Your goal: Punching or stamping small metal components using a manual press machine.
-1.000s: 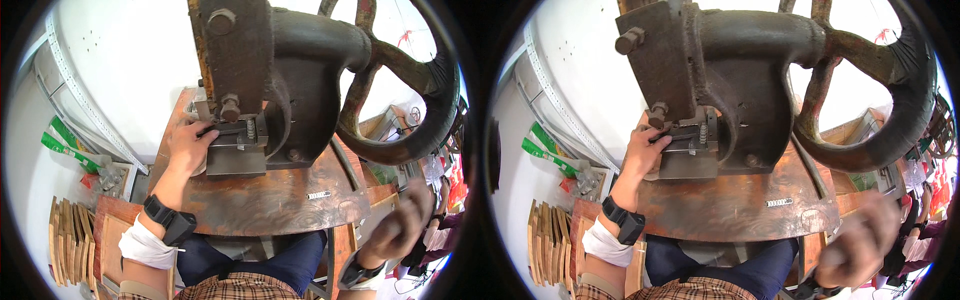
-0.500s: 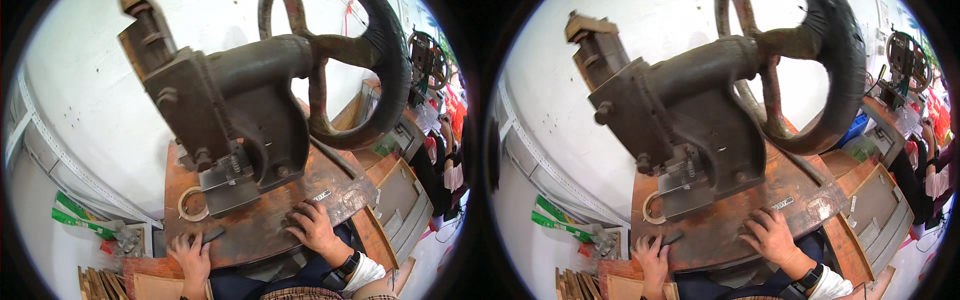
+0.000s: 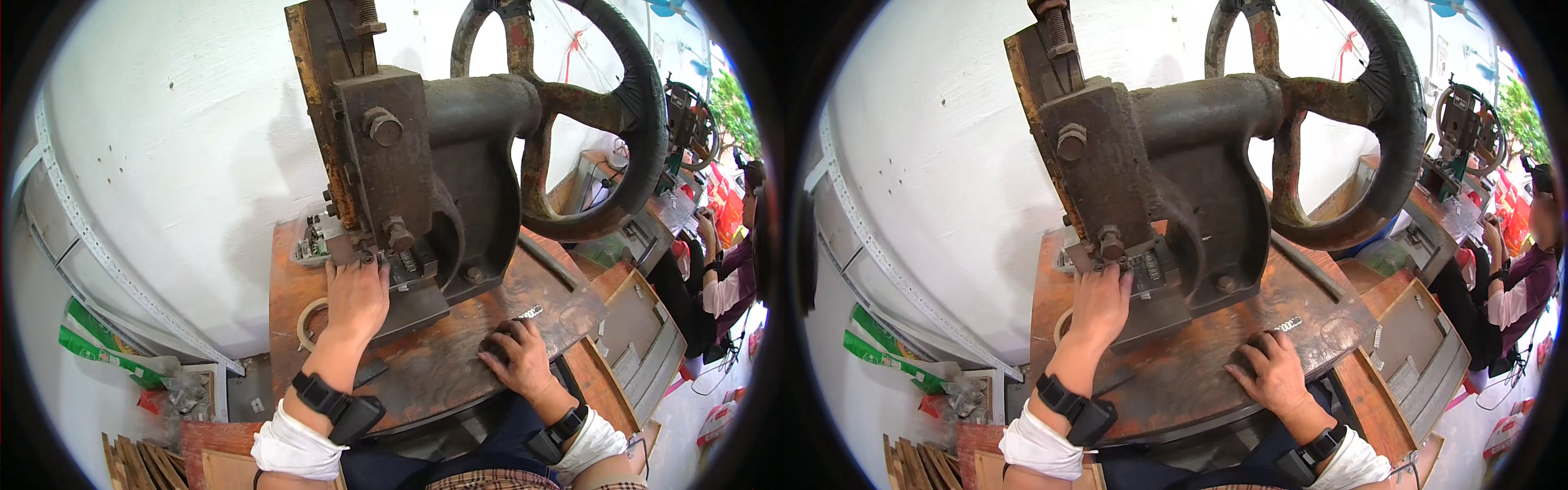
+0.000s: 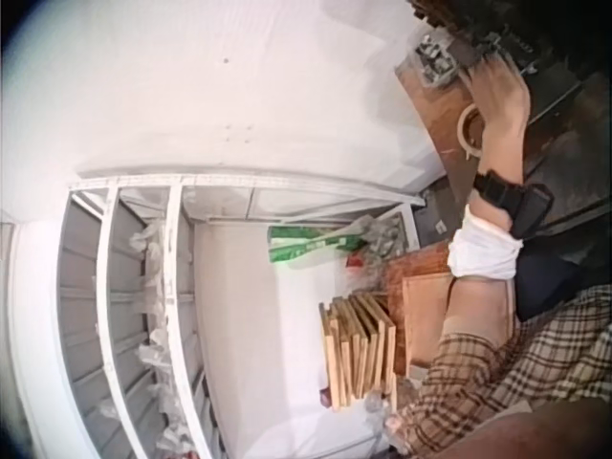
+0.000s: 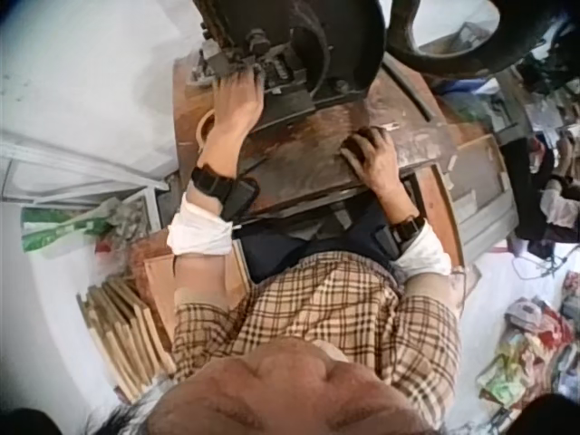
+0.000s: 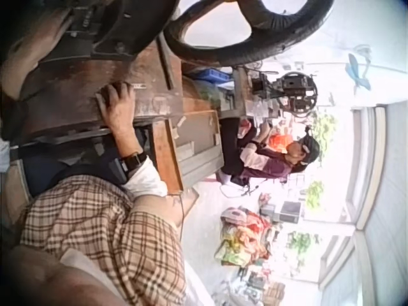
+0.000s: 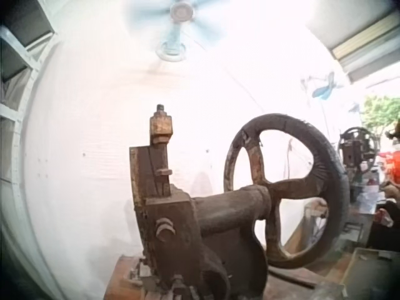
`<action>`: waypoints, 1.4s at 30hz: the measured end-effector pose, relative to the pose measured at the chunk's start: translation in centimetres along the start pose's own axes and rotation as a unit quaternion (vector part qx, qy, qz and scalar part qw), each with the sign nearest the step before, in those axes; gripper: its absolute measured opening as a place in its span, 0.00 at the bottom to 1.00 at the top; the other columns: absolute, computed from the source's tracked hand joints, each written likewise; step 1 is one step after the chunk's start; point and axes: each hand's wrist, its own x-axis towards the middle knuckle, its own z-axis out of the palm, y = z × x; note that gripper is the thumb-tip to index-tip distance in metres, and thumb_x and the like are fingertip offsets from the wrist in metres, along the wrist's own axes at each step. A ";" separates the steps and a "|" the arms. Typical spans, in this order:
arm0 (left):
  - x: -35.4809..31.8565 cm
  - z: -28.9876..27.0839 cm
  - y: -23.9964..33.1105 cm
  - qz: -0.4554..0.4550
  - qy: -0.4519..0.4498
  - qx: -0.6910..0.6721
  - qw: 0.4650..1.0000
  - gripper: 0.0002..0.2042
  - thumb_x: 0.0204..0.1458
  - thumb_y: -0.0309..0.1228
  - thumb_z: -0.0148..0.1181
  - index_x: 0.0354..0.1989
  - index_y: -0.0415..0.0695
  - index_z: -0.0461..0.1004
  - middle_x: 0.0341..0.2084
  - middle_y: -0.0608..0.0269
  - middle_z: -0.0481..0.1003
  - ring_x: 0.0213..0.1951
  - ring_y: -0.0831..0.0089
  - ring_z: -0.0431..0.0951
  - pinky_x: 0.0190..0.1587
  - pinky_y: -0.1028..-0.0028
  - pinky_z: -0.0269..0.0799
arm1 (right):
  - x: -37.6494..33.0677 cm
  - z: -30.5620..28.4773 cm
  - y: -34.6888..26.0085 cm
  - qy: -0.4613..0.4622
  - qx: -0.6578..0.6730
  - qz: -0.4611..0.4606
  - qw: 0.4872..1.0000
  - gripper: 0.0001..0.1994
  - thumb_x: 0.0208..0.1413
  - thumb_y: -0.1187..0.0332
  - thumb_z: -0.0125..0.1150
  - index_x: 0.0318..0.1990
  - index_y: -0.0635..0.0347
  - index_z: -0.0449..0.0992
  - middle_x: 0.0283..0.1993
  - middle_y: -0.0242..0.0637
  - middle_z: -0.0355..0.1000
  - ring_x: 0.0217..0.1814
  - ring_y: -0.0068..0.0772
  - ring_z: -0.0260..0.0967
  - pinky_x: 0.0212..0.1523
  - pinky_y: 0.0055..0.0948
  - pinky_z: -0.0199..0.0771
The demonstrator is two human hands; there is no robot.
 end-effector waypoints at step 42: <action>-2.7 0.1 2.8 0.039 0.120 0.012 0.992 0.14 0.47 0.28 0.60 0.42 0.35 0.74 0.39 0.49 0.73 0.46 0.50 0.70 0.50 0.57 0.64 | -0.7 0.2 0.2 0.017 0.007 -0.005 1.000 0.08 0.40 0.70 0.70 0.31 0.58 0.79 0.35 0.38 0.73 0.36 0.43 0.69 0.35 0.37 0.71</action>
